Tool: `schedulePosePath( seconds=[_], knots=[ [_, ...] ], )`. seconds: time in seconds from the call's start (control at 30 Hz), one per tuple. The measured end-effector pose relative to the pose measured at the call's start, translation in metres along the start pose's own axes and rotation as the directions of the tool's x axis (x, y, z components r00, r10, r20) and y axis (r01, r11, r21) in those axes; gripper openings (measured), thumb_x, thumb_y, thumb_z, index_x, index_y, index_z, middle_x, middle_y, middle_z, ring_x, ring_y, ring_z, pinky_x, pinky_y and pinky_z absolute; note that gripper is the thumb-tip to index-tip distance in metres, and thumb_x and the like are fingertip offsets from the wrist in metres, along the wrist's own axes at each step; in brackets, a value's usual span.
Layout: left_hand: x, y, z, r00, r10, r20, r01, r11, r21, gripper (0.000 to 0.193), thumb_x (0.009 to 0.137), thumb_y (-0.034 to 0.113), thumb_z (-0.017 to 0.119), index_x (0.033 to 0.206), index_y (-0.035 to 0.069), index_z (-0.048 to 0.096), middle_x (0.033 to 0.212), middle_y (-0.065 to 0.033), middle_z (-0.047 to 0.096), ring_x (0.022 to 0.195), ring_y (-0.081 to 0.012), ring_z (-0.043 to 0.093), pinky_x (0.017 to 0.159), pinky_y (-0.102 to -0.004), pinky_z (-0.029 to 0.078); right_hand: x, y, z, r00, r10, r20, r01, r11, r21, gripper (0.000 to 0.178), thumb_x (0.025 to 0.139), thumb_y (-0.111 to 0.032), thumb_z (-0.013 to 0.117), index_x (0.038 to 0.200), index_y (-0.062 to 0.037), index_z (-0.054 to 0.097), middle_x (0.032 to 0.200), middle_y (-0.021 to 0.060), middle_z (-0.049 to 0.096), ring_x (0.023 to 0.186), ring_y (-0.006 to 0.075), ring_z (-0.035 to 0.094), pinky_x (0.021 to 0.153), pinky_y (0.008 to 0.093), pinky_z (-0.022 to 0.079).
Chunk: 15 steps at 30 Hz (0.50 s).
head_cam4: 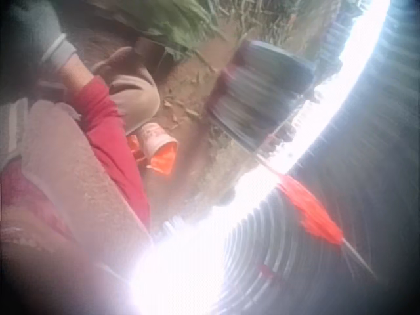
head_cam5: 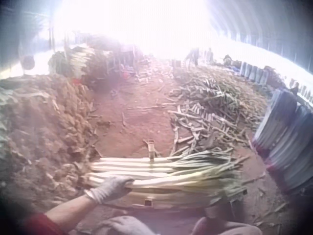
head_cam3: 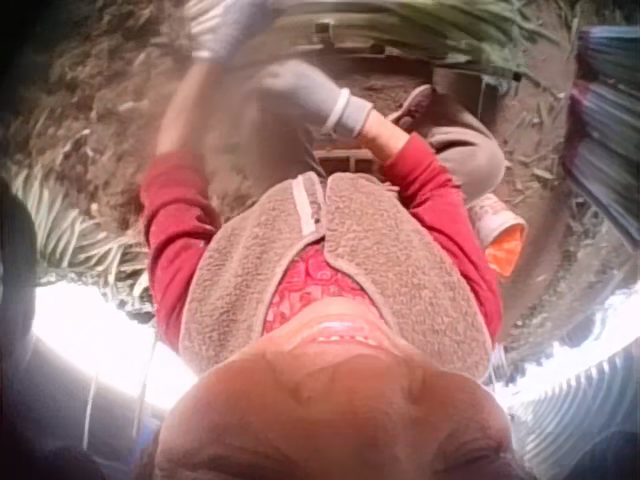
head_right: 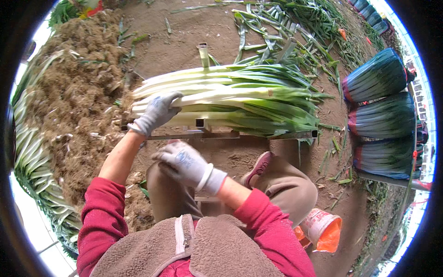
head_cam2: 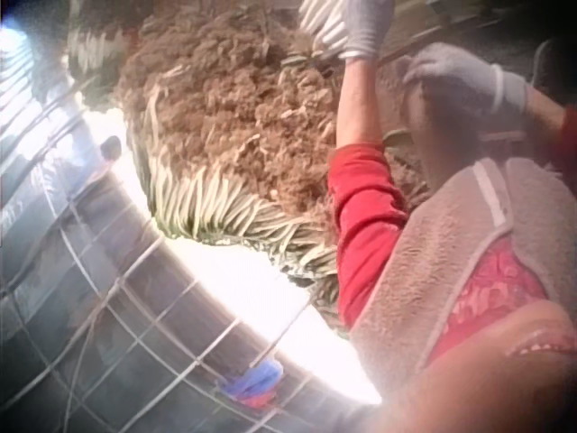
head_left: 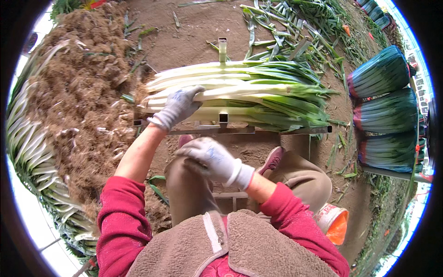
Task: The person gathers leeks from a pile, aligns them on a wooden jig, and secures them with a rubber band. The person then places the finished bundle onto a growing stack of leek bundles.
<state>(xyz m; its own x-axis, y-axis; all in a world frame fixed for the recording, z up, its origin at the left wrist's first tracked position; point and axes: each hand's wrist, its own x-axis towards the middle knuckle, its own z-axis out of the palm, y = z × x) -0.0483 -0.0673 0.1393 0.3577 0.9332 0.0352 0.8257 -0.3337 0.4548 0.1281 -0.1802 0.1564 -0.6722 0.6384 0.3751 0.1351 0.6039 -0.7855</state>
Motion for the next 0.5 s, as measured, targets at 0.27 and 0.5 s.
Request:
schedulePosePath(
  seconds=[0.27, 0.5],
  knots=[
    [-0.019, -0.03, 0.018, 0.977, 0.16, -0.142, -0.14, 0.98, 0.139, 0.041, 0.078, 0.009, 0.069, 0.119, 0.011, 0.061, 0.089, -0.0111, 0.064, 0.083, -0.0323, 0.063, 0.074, -0.0426, 0.049, 0.014, 0.098, -0.105, 0.983, 0.168, -0.072, -0.178, 0.795, -0.58, 0.044, 0.086, -0.022, 0.066, 0.128, -0.0108, 0.058, 0.122, 0.0107, 0.06, 0.112, 0.0318, 0.056, 0.102, 0.0474, 0.04],
    [-0.018, -0.025, 0.014, 0.968, 0.18, -0.175, -0.143, 0.968, 0.207, 0.047, 0.075, 0.01, 0.071, 0.121, 0.012, 0.062, 0.086, -0.01, 0.062, 0.08, -0.0317, 0.06, 0.073, -0.0424, 0.046, -0.01, 0.147, -0.154, 0.964, 0.265, -0.007, -0.179, 0.632, -0.754, 0.053, 0.082, -0.028, 0.072, 0.13, -0.0118, 0.056, 0.117, 0.0112, 0.064, 0.11, 0.0303, 0.06, 0.104, 0.0461, 0.039]
  ],
)
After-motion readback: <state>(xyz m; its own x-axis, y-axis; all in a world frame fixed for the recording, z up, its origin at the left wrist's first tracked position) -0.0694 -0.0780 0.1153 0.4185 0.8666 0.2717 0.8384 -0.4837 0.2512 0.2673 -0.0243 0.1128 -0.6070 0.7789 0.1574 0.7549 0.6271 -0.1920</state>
